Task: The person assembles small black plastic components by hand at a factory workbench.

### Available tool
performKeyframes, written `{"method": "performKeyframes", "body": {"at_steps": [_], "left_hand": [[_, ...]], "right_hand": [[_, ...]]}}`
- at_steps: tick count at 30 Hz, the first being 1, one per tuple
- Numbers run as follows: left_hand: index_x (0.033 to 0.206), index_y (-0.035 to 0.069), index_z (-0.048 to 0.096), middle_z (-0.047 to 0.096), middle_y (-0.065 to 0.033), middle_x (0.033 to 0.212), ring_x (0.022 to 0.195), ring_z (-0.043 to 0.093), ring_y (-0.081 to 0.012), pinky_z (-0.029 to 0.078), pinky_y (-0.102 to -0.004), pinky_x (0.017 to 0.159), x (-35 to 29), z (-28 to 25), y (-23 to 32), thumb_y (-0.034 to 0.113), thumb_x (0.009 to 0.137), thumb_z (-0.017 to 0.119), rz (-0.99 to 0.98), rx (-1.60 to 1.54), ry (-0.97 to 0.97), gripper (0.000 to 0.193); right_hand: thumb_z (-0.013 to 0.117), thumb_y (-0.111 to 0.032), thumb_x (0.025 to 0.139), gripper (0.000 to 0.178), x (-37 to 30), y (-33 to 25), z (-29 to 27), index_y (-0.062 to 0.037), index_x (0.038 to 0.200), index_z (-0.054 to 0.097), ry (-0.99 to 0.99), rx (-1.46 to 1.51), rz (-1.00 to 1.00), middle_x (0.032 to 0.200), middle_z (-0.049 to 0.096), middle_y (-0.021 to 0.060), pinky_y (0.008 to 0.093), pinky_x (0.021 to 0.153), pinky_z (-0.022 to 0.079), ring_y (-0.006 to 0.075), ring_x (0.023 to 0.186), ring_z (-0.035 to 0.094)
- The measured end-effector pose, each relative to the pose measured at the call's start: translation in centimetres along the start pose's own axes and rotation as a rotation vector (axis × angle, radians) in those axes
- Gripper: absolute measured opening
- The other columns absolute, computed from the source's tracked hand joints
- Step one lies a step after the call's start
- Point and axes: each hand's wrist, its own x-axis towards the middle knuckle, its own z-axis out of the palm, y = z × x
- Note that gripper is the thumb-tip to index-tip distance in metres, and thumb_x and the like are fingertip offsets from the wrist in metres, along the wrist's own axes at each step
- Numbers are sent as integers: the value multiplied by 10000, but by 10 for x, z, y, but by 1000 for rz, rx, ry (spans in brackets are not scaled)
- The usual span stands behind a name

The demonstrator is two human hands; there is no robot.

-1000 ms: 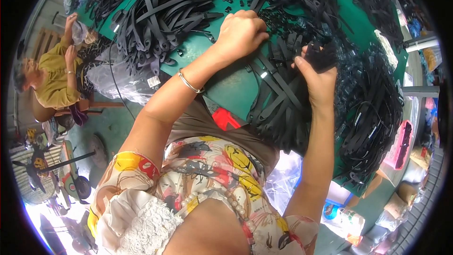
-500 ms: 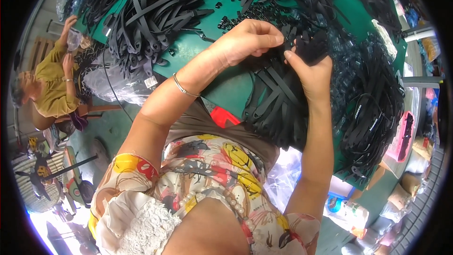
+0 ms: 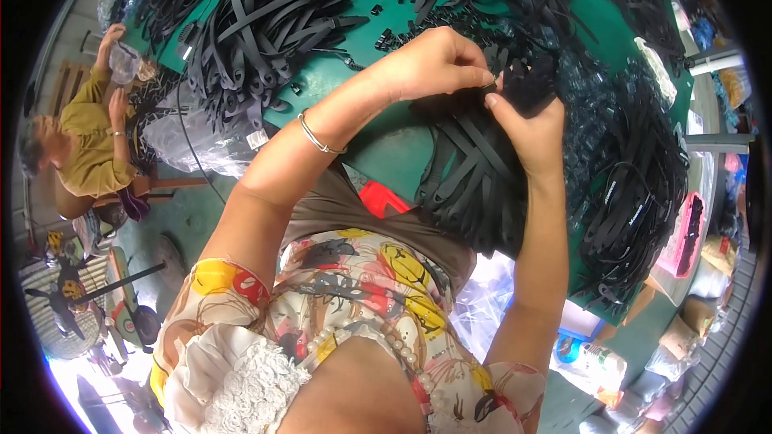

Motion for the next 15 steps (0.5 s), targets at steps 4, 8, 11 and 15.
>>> {"method": "performKeyframes", "body": {"at_steps": [4,8,11,15], "left_hand": [[744,7,634,538,25,615,581,455,-28,365,-204,495,-3,13,3,177,831,619,-43,-6,95,191],[749,-6,631,550,18,639,585,459,-33,363,-196,506,-3,19,-5,171,827,622,-41,-162,125,193],[757,-7,631,547,19,657,575,444,-37,344,-188,503,-4,23,-11,170,828,619,-84,-324,264,191],[787,21,637,519,31,646,553,406,-35,305,-179,485,-5,18,-15,192,832,618,-95,-580,298,177]], "right_hand": [[710,-7,701,260,-2,-2,4,-11,935,597,32,-33,-13,875,629,17,233,724,464,84,792,572],[710,-8,703,274,-2,3,2,-9,952,596,36,-16,8,895,630,23,244,740,465,94,798,576],[710,-8,702,292,0,0,2,-6,969,591,22,-68,39,908,629,28,249,748,464,98,803,579],[707,-7,703,304,1,1,3,-6,981,585,27,-111,54,911,627,31,246,752,461,97,806,578]]}}
